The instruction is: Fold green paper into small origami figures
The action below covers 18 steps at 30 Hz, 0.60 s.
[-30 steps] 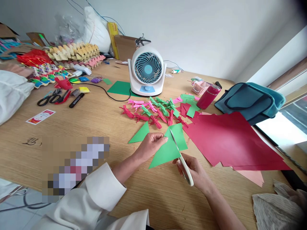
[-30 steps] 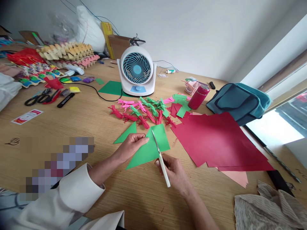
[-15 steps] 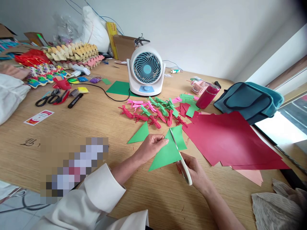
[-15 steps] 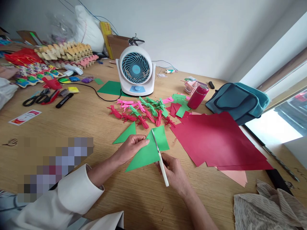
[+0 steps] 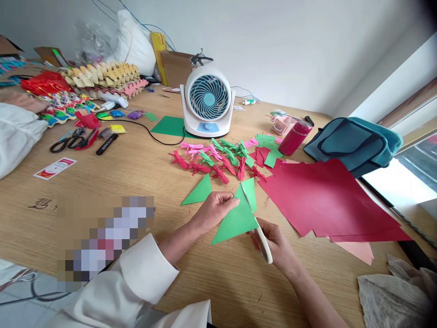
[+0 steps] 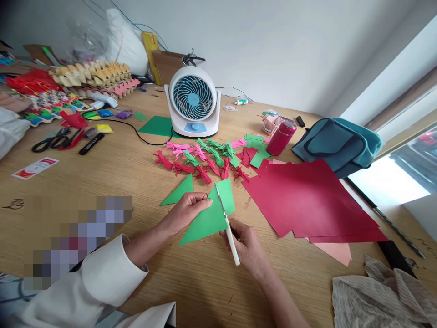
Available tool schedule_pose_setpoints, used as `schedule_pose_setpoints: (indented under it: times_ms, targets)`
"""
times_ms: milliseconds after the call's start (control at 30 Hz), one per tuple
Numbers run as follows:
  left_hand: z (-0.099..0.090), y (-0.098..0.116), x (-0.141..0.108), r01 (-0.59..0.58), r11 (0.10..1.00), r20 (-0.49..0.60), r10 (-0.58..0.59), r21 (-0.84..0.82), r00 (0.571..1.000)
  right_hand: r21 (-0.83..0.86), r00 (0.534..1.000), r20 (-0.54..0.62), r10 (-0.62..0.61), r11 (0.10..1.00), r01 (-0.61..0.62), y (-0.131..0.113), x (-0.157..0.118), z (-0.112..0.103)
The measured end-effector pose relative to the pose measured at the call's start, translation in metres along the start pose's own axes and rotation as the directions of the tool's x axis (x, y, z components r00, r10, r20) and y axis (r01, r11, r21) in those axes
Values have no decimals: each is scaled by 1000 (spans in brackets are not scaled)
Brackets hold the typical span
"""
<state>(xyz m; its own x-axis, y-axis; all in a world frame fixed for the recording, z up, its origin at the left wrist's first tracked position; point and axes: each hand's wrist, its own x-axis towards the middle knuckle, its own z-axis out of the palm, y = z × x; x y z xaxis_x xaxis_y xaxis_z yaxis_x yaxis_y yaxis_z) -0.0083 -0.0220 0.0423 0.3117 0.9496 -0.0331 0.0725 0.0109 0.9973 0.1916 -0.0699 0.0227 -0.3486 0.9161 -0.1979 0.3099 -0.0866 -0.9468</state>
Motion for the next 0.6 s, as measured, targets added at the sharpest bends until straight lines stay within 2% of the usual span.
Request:
schedule_pose_setpoints:
  times_ms: [267, 333, 400, 467, 533, 600]
  targets:
    - [1, -3, 0, -24, 1000, 13, 23, 16, 1000, -8, 999, -51, -1, 1000, 1, -2, 1, -2]
    - [0, -3, 1, -18, 1000, 10, 18, 4, 1000, -77, 996, -85, -24, 997, 18, -1, 2, -7]
    - [-1, -4, 2, -32, 999, -5, 32, 12, 999, -220, 987, -153, -53, 975, 18, 2, 3, -16]
    - [-2, -7, 4, -54, 998, -41, 56, 33, 998, -433, 961, -268, -72, 900, -53, 7, 5, -30]
    - [-3, -11, 7, -69, 997, -88, 73, 40, 993, -667, 904, -396, -159, 727, -164, 13, 6, -45]
    - [-4, -17, 10, -64, 998, -101, 65, 15, 993, -800, 881, -423, -211, 544, -253, 19, 6, -61]
